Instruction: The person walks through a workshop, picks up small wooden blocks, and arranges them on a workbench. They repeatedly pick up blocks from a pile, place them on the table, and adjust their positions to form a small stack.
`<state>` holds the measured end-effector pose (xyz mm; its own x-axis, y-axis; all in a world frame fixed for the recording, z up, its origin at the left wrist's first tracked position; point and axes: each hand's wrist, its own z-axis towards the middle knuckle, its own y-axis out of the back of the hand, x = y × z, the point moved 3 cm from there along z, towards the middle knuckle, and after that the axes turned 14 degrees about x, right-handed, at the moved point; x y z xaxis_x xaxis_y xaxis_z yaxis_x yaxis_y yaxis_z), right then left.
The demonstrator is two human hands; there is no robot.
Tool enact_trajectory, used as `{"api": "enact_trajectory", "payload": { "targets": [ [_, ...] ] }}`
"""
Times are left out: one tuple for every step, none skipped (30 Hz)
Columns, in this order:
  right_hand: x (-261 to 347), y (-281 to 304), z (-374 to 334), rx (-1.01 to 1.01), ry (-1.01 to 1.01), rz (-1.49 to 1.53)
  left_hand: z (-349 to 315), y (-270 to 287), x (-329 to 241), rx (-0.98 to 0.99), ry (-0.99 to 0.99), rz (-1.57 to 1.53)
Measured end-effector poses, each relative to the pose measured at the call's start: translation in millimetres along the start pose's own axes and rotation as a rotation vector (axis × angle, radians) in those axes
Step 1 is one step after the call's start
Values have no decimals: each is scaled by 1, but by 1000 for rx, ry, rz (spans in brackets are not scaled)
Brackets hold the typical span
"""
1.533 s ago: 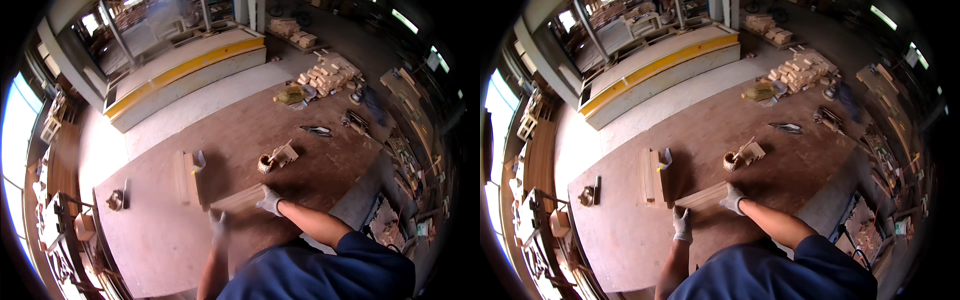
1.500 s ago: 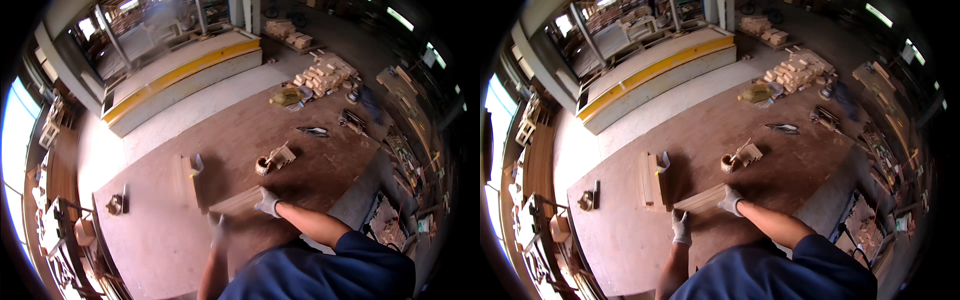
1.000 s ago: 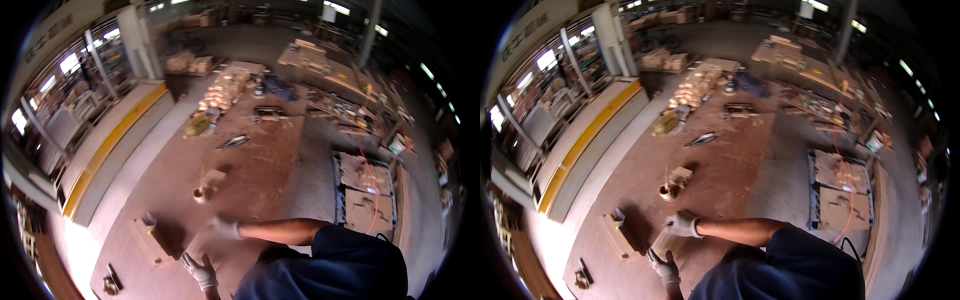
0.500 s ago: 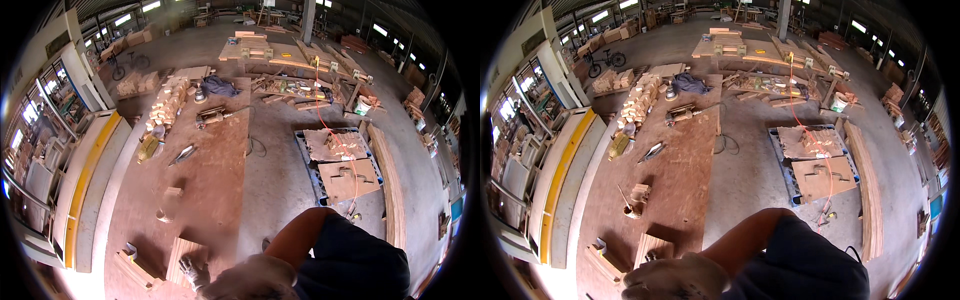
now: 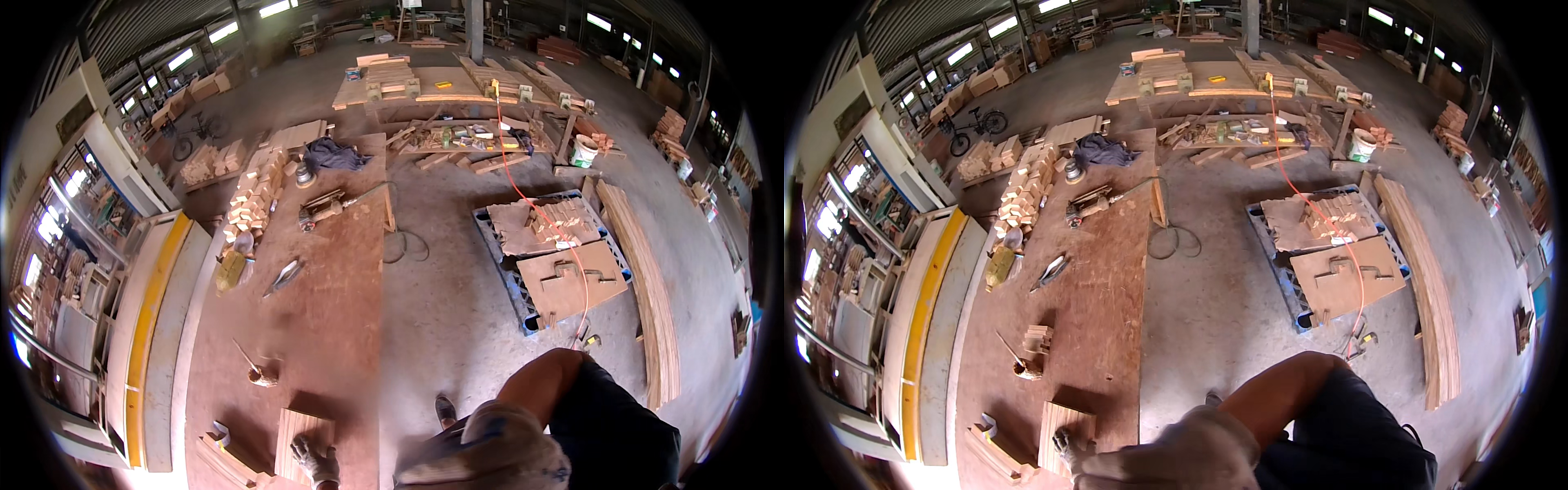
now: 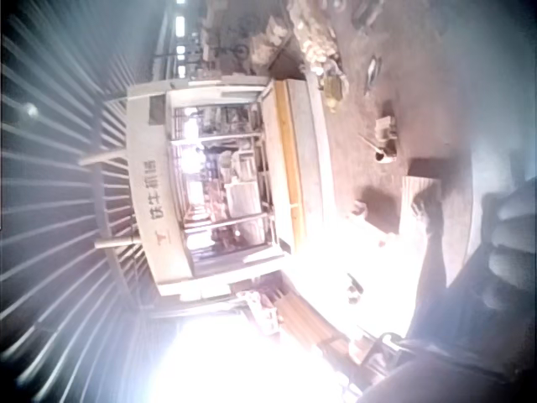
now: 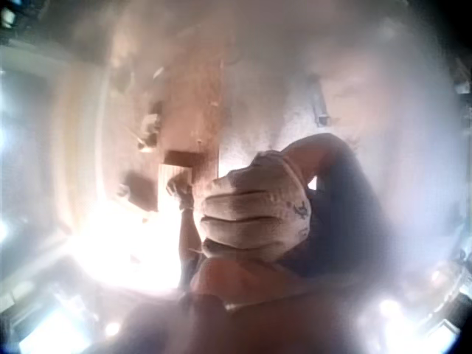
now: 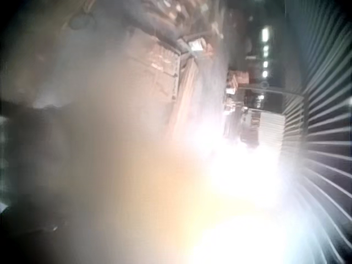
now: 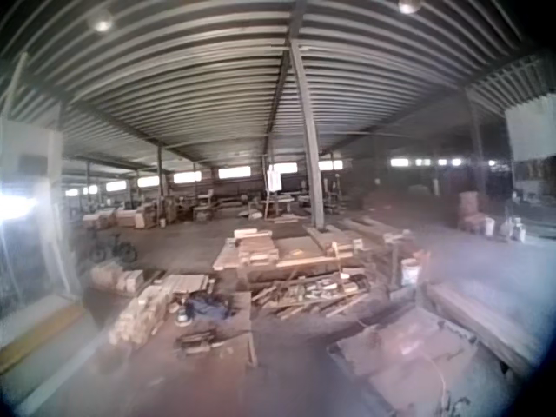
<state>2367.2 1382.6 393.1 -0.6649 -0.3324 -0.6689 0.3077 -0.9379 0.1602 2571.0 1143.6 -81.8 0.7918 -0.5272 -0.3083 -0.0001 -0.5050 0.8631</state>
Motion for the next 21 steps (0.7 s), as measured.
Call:
{"api": "enact_trajectory", "payload": {
  "targets": [
    [-3,1,-1,-4,10,12,-3,-10,17,-40,-2,-3],
    [-11,-3,-1,19,4,-17,5,-13,9,-66,-57,-2],
    [-19,-6,-3,45,-1,-43,11,-16,4,-85,-93,-13],
    [-27,-8,-4,65,-7,-70,16,-18,1,-67,-114,13],
    [-32,-7,-9,70,-5,-84,16,-16,-1,-56,-115,34],
    [-39,-6,-12,79,-4,-98,17,-14,-5,-46,-120,55],
    [-43,-6,-16,96,2,-116,18,-14,-10,-33,-130,39],
    [-47,-5,-21,117,7,-145,21,-14,-20,-18,-146,24],
    [-53,-6,-25,139,7,-178,26,-13,-31,-1,-170,10],
    [-44,13,-34,86,75,-98,3,-7,11,-23,-53,-1],
    [-46,20,-41,85,103,-96,-3,-6,17,-19,-37,-4],
    [-50,21,-48,98,118,-123,-2,-7,9,-13,-50,-7],
    [-54,23,-54,111,142,-146,-1,-5,3,0,-83,7],
    [-59,25,-58,135,170,-166,2,-4,0,5,-95,5],
    [-63,26,-59,154,198,-178,6,-7,-2,10,-103,1],
    [-65,29,-66,168,202,-192,7,-8,-4,15,-109,-3],
    [-66,33,-70,188,210,-191,1,-1,-7,24,-80,25],
    [-64,36,-71,186,85,-224,-4,3,-16,1,-100,38],
    [-62,40,-72,185,-39,-255,-11,6,-25,-23,-120,50],
    [-62,46,-75,181,-159,-269,-13,10,-25,-24,-114,37],
    [-65,51,-76,236,-162,-260,-15,14,-27,-23,-115,23]
  ]
}}
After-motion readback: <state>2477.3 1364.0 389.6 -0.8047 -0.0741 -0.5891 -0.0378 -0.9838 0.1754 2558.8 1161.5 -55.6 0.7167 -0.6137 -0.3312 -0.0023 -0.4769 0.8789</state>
